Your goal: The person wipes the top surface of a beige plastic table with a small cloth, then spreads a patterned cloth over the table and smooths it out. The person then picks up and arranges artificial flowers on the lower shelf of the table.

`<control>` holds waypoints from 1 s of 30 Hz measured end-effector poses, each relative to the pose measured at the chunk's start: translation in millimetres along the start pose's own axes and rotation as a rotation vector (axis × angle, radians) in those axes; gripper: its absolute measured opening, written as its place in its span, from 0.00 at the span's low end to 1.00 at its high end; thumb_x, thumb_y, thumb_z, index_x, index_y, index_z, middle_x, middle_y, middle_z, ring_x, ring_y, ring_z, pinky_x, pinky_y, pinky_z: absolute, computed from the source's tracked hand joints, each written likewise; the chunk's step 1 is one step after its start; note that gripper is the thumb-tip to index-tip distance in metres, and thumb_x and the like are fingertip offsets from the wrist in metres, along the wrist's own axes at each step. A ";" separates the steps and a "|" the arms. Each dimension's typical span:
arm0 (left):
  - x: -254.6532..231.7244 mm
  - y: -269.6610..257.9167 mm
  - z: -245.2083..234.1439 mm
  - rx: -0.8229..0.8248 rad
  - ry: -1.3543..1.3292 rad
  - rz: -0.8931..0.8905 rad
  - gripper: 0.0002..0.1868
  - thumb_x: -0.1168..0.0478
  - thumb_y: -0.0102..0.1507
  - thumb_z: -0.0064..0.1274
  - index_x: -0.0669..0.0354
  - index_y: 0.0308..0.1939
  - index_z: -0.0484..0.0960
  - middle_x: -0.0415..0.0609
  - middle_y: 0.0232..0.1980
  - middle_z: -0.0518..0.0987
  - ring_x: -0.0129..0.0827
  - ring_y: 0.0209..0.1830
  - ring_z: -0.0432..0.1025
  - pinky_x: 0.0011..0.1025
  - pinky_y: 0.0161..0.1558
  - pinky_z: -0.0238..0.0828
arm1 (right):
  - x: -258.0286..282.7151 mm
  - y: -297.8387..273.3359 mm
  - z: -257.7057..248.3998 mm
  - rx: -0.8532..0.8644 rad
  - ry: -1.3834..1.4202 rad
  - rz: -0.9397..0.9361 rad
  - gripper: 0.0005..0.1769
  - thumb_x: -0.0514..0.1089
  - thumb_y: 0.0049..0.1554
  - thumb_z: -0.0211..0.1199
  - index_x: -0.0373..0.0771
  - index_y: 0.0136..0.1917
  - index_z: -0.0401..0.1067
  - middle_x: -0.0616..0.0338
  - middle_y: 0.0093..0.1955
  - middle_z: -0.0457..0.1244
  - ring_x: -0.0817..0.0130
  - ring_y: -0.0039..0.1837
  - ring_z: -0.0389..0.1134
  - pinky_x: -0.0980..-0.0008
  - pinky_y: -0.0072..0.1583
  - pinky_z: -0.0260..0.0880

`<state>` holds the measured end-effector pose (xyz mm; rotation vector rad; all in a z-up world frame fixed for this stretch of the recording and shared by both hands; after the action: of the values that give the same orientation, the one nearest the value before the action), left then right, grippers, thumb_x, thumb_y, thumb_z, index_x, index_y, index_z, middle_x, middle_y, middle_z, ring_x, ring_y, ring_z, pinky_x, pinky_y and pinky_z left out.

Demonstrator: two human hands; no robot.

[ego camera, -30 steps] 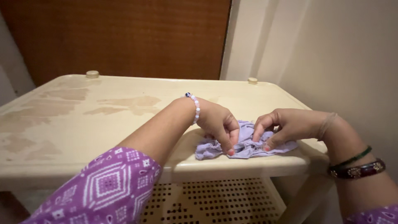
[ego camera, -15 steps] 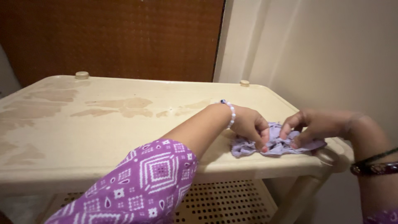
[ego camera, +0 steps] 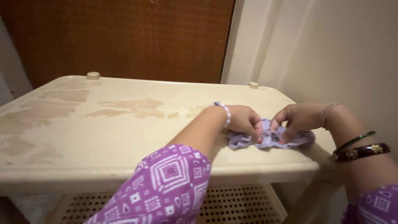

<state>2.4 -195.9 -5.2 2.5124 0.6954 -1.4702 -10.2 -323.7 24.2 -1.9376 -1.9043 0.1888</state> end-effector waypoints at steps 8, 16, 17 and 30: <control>-6.9 1.8 -14.6 -0.258 0.228 0.029 0.10 0.58 0.49 0.68 0.53 0.32 0.86 0.43 0.33 0.85 0.29 0.32 0.78 0.31 0.37 0.77 | -13.0 42.0 -2.7 0.080 0.099 -0.005 0.16 0.36 0.45 0.77 0.46 0.48 0.82 0.62 0.39 0.74 0.69 0.41 0.71 0.65 0.48 0.73; 26.5 -34.1 -44.9 -0.206 0.086 -0.177 0.11 0.58 0.49 0.69 0.52 0.34 0.87 0.43 0.36 0.85 0.30 0.32 0.77 0.32 0.34 0.73 | 45.6 67.3 -2.1 0.138 -0.051 -0.141 0.18 0.34 0.43 0.74 0.47 0.48 0.81 0.64 0.39 0.72 0.72 0.42 0.71 0.69 0.49 0.72; 28.2 -33.9 -46.3 -0.212 0.079 -0.177 0.11 0.58 0.50 0.69 0.52 0.34 0.87 0.43 0.37 0.84 0.31 0.32 0.75 0.32 0.34 0.72 | 47.1 68.4 1.0 0.166 -0.008 -0.147 0.18 0.35 0.43 0.75 0.47 0.48 0.81 0.66 0.40 0.72 0.72 0.43 0.70 0.69 0.49 0.71; 18.5 34.4 -50.2 -0.561 0.663 0.058 0.16 0.50 0.55 0.62 0.46 0.45 0.86 0.50 0.45 0.86 0.42 0.49 0.79 0.38 0.51 0.74 | -34.0 76.6 -13.0 -0.049 0.486 0.120 0.20 0.34 0.44 0.76 0.47 0.50 0.81 0.61 0.43 0.72 0.68 0.44 0.69 0.68 0.47 0.67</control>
<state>65.4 -202.7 1.1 2.4788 0.9436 -0.3028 63.7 -357.9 0.3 -1.9116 -1.4877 -0.2757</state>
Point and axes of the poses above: each hand's wrist, its own y-axis towards the middle knuckle, its own z-axis out of the palm, x = y × z, the point moved 9 cm from there along y, towards the middle knuckle
